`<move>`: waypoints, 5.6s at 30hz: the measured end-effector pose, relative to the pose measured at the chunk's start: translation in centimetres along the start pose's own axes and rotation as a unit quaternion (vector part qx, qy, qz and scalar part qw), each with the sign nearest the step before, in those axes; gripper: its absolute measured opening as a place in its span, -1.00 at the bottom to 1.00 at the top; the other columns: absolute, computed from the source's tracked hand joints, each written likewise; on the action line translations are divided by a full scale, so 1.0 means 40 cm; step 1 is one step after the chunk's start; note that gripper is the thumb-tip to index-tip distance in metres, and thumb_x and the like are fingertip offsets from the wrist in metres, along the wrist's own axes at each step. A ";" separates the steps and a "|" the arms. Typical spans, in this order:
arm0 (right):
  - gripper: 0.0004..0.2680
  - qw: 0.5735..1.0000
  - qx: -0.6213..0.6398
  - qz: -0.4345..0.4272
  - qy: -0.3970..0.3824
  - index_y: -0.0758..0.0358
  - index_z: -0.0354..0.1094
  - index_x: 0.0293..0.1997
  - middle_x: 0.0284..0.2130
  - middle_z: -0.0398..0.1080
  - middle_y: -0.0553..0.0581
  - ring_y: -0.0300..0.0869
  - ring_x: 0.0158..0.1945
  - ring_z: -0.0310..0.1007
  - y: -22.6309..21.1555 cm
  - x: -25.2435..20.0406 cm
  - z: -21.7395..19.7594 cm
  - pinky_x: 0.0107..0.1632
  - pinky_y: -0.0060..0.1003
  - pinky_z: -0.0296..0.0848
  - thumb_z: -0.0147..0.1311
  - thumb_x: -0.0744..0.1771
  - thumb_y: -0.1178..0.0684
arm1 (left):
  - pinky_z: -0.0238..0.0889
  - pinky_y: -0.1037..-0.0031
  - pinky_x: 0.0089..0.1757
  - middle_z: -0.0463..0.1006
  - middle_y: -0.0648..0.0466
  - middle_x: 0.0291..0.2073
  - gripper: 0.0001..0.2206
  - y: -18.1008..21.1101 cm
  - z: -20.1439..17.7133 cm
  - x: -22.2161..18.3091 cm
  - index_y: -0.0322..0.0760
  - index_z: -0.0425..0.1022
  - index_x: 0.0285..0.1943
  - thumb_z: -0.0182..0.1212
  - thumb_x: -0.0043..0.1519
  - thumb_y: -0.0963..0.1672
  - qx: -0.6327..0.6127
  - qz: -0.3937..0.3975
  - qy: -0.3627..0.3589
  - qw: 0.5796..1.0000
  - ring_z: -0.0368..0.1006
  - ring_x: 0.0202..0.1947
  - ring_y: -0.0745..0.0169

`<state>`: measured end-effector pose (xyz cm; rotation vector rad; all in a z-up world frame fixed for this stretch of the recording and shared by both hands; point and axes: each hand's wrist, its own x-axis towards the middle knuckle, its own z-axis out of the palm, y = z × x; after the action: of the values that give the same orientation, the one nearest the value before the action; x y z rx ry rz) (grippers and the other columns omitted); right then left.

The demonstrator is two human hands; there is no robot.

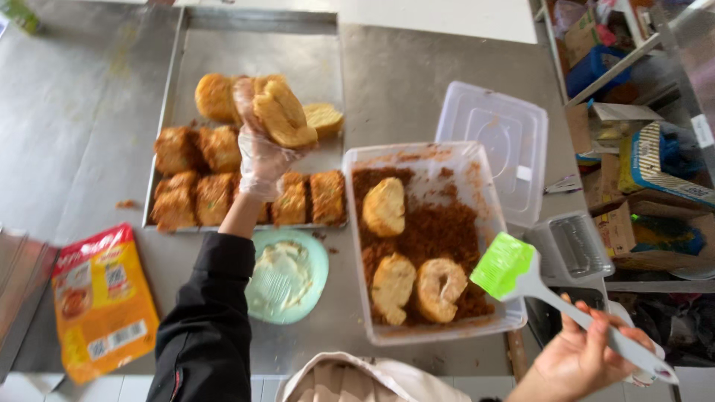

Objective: The person applies a creamy spread to pieces of bread with a brush and then coats them in meat floss from a plastic container by hand.

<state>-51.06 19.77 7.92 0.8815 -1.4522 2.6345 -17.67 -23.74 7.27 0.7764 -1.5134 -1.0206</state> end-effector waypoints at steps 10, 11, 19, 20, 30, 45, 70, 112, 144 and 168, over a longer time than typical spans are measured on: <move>-0.85 0.938 0.031 0.088 -0.335 0.21 0.21 -0.03 -0.18 0.37 0.17 -0.09 -0.12 0.56 0.034 -0.372 0.435 -0.04 -0.26 0.68 0.12 0.39 0.29 | 0.41 0.19 0.18 0.28 -0.09 0.36 0.11 0.097 -0.271 -0.524 -0.12 -0.32 0.66 0.59 0.06 -0.17 -0.231 0.002 0.204 0.951 0.38 0.25 -0.01; -0.92 0.918 0.001 0.040 -0.395 0.29 0.36 -0.10 -0.31 0.50 0.15 -0.39 -0.48 0.28 0.079 -0.417 0.490 -0.41 -0.53 0.35 0.17 0.37 0.26 | 0.40 0.17 0.15 0.28 -0.11 0.33 0.13 0.117 -0.279 -0.567 -0.12 -0.35 0.66 0.61 0.06 -0.15 -0.213 -0.003 0.215 0.953 0.38 0.22 -0.02; -0.90 0.840 -0.093 -0.024 -0.534 0.25 0.27 -0.13 -0.27 0.41 0.12 -0.20 -0.26 0.47 0.206 -0.620 0.716 -0.23 -0.27 0.45 0.10 0.35 0.27 | 0.13 0.15 0.40 0.11 -0.10 0.47 0.08 0.170 -0.381 -0.724 -0.15 -0.22 0.65 0.61 0.08 0.01 0.215 -0.024 0.221 0.951 0.17 0.44 -0.02; -0.89 0.843 -0.119 -0.051 -0.522 0.25 0.27 -0.13 -0.28 0.41 0.13 -0.17 -0.25 0.47 0.208 -0.605 0.725 -0.22 -0.25 0.46 0.12 0.35 0.29 | 0.06 0.13 0.44 0.04 -0.10 0.50 0.14 0.175 -0.386 -0.728 -0.15 -0.25 0.66 0.64 0.03 0.03 0.194 -0.006 0.216 0.957 0.11 0.48 -0.03; -0.89 0.825 -0.158 -0.113 -0.530 0.28 0.32 -0.15 -0.29 0.41 0.19 -0.08 -0.24 0.45 0.208 -0.617 0.738 -0.25 -0.18 0.45 0.15 0.33 0.29 | 0.46 0.29 0.16 0.40 -0.03 0.23 0.03 0.240 -0.345 -0.647 -0.26 0.03 0.47 0.74 -0.11 -0.04 0.145 -0.020 0.157 0.977 0.48 0.16 0.05; -0.84 0.929 0.156 0.097 -0.321 0.26 0.21 0.00 -0.17 0.42 0.23 -0.06 -0.09 0.56 0.005 -0.455 0.654 0.01 0.05 0.73 0.08 0.40 0.34 | 0.29 0.29 0.32 0.30 -0.07 0.31 -0.19 0.212 -0.275 -0.569 -0.22 0.16 0.45 0.62 0.05 -0.12 0.131 0.109 0.094 0.981 0.33 0.32 0.01; -0.95 0.895 -0.061 -0.080 -0.434 0.31 0.33 -0.17 -0.27 0.42 0.19 -0.16 -0.17 0.52 0.244 -0.528 0.652 -0.18 -0.31 0.63 0.11 0.39 0.28 | 0.25 0.01 0.34 0.22 -0.22 0.32 -0.03 0.168 -0.364 -0.629 -0.06 -0.13 0.53 0.64 0.11 -0.04 0.338 0.197 0.212 0.896 0.24 0.37 -0.26; -0.87 0.911 0.214 0.210 -0.282 0.28 0.22 0.02 -0.17 0.43 0.21 -0.04 -0.09 0.58 0.018 -0.524 0.648 0.07 0.10 0.70 0.06 0.42 0.31 | 0.07 0.09 0.46 0.29 -0.11 0.38 -0.22 0.150 -0.314 -0.658 -0.28 0.20 0.48 0.52 0.08 -0.09 0.285 0.100 0.106 0.947 0.18 0.47 -0.17; -0.88 0.872 0.237 0.369 -0.216 0.31 0.31 -0.04 -0.21 0.50 0.26 0.02 -0.10 0.59 0.146 -0.449 0.588 0.03 0.10 0.70 0.11 0.38 0.33 | 0.42 0.17 0.28 0.13 -0.20 0.38 0.22 0.321 -0.199 -0.644 -0.01 -0.33 0.67 0.71 -0.01 -0.11 0.053 -0.070 0.084 0.993 0.28 0.30 -0.07; -0.93 0.799 -0.104 -0.085 -0.586 0.27 0.33 -0.14 -0.24 0.46 0.13 -0.15 -0.22 0.53 0.224 -0.618 0.781 -0.27 -0.29 0.52 0.16 0.37 0.21 | 0.25 0.12 0.35 0.14 -0.14 0.49 -0.07 0.033 -0.325 -1.064 -0.02 -0.19 0.77 0.38 0.27 -0.18 -0.433 -0.192 0.338 0.813 0.21 0.45 -0.12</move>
<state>-17.99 -3.42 2.10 2.6679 -1.5388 1.6173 3.07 12.16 -8.88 0.6569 -0.1868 -1.3722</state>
